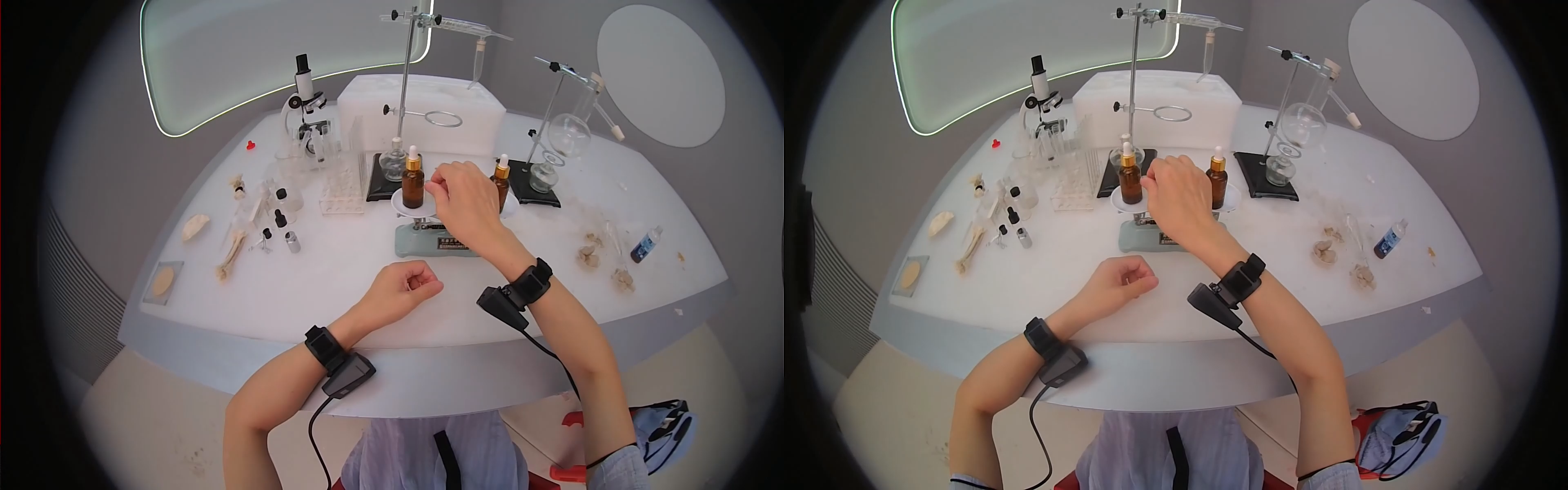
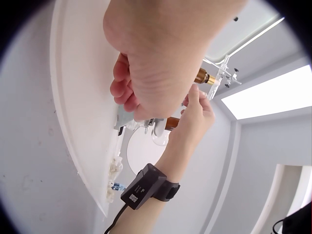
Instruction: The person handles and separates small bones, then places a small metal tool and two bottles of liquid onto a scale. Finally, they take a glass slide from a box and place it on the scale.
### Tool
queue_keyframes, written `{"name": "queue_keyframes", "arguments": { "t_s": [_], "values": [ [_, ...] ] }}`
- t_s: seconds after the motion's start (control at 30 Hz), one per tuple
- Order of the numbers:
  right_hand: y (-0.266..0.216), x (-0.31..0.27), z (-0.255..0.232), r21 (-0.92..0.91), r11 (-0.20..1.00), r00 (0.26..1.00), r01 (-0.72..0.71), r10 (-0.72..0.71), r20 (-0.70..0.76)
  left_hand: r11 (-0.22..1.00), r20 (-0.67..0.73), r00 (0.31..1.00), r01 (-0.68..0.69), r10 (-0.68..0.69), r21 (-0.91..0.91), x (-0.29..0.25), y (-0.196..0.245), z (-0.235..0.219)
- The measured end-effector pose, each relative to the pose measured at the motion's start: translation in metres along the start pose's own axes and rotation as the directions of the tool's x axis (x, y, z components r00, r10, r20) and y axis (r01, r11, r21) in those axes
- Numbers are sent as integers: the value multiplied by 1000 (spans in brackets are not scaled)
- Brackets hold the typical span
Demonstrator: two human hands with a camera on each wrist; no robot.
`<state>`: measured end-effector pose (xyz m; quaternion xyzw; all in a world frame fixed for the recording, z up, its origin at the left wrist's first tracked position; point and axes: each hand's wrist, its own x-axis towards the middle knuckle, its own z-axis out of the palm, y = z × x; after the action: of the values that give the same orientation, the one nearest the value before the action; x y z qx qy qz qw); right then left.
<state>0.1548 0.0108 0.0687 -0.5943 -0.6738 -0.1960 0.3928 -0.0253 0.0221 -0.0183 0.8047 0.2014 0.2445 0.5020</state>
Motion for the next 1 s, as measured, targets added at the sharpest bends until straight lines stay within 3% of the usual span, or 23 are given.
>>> {"name": "queue_keyframes", "arguments": {
  "t_s": [0.2,0.3,0.4,0.47,0.5,0.53,0.57,0.6,0.67,0.7,0.77,0.8,0.87,0.9,0.93,0.97,1.0],
  "values": [
    [-9,-2,-5,-112,991,994,-73,82,74,999,10,1000,3,-3,37,0,1,0],
    [-15,-6,-12,-141,988,997,-70,72,8,1000,6,1000,3,-3,25,0,2,1],
    [-32,-19,-23,-16,997,993,-73,72,-95,1000,3,1000,11,-11,25,0,1,0],
    [-42,-40,-23,195,979,997,54,-42,-65,999,9,1000,22,-22,33,1,-2,1],
    [-44,-53,-18,193,980,997,49,-37,-64,999,-48,998,-39,39,19,1,-8,4],
    [-42,-67,-9,267,950,987,160,-149,-61,995,-104,989,-101,101,7,1,-11,5],
    [-42,-77,-3,340,903,964,265,-257,-67,995,-98,990,-100,100,7,2,-12,4],
    [-43,-85,0,338,904,965,262,-254,-68,989,-68,986,-149,150,21,2,-12,1],
    [-44,-94,4,498,858,974,128,-205,101,980,-35,980,-197,198,33,2,-12,-1],
    [-42,-95,3,497,858,974,127,-202,100,989,-37,988,-146,148,36,2,-11,0],
    [-36,-96,2,578,801,945,-157,-50,324,994,-38,994,-98,99,42,2,-10,1],
    [-33,-96,3,578,801,945,-156,-49,323,991,-47,990,-131,133,38,1,-9,2],
    [-26,-99,7,668,669,909,-326,29,415,986,-56,984,-165,167,38,1,-7,3],
    [-21,-102,12,669,669,910,-324,29,413,993,-30,995,-93,95,67,0,-5,1],
    [-19,-104,16,719,577,902,-388,78,425,995,-8,1000,-22,23,100,0,-3,1],
    [-17,-106,19,761,474,889,-443,125,440,994,-8,1000,-22,23,104,-1,-2,1],
    [-16,-108,22,765,471,891,-440,124,436,994,-69,996,-41,48,100,-3,0,1]
  ]
}}
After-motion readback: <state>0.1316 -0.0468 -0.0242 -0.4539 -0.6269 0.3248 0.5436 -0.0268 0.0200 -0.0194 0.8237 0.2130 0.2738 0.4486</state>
